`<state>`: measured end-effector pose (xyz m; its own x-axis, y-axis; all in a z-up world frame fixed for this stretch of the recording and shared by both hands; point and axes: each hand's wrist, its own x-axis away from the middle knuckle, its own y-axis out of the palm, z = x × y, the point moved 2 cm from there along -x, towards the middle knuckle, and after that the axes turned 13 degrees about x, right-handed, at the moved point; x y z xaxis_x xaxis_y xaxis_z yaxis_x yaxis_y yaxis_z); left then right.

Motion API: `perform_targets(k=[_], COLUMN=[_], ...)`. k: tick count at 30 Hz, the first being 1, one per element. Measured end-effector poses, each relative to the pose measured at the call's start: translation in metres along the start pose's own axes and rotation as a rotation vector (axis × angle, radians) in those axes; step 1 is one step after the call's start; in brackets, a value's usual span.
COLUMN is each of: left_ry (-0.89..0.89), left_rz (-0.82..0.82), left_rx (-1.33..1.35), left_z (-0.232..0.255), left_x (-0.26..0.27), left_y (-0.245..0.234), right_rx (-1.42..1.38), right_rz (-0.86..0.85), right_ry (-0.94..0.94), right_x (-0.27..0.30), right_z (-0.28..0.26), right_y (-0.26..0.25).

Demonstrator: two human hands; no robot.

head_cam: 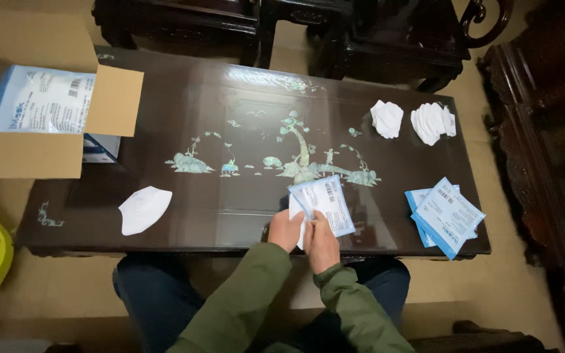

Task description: Packaging individual face masks into paper envelopes on a table

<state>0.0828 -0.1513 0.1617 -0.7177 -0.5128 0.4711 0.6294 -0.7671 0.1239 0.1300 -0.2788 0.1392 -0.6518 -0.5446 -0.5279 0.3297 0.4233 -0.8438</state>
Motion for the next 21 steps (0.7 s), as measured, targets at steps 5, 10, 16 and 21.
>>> perform_targets(k=[5,10,16,21], left_ry=[0.042,-0.145,-0.046,0.033], left_rz=[-0.077,-0.06,0.068,0.086], left_rx=[-0.062,0.064,0.317,0.324], left_z=[0.062,0.063,0.077,-0.074], left_x=[0.059,0.057,0.062,-0.049], left_y=[0.005,0.004,-0.007,-0.036], right_rx=[-0.145,-0.042,-0.363,-0.861], right_rz=[-0.041,0.113,-0.039,-0.48], right_ry=[-0.052,-0.074,-0.179,0.857], right_x=[0.014,0.008,-0.04,-0.043], right_z=[0.004,-0.02,0.001,0.067], right_y=[0.005,-0.022,-0.065,-0.034])
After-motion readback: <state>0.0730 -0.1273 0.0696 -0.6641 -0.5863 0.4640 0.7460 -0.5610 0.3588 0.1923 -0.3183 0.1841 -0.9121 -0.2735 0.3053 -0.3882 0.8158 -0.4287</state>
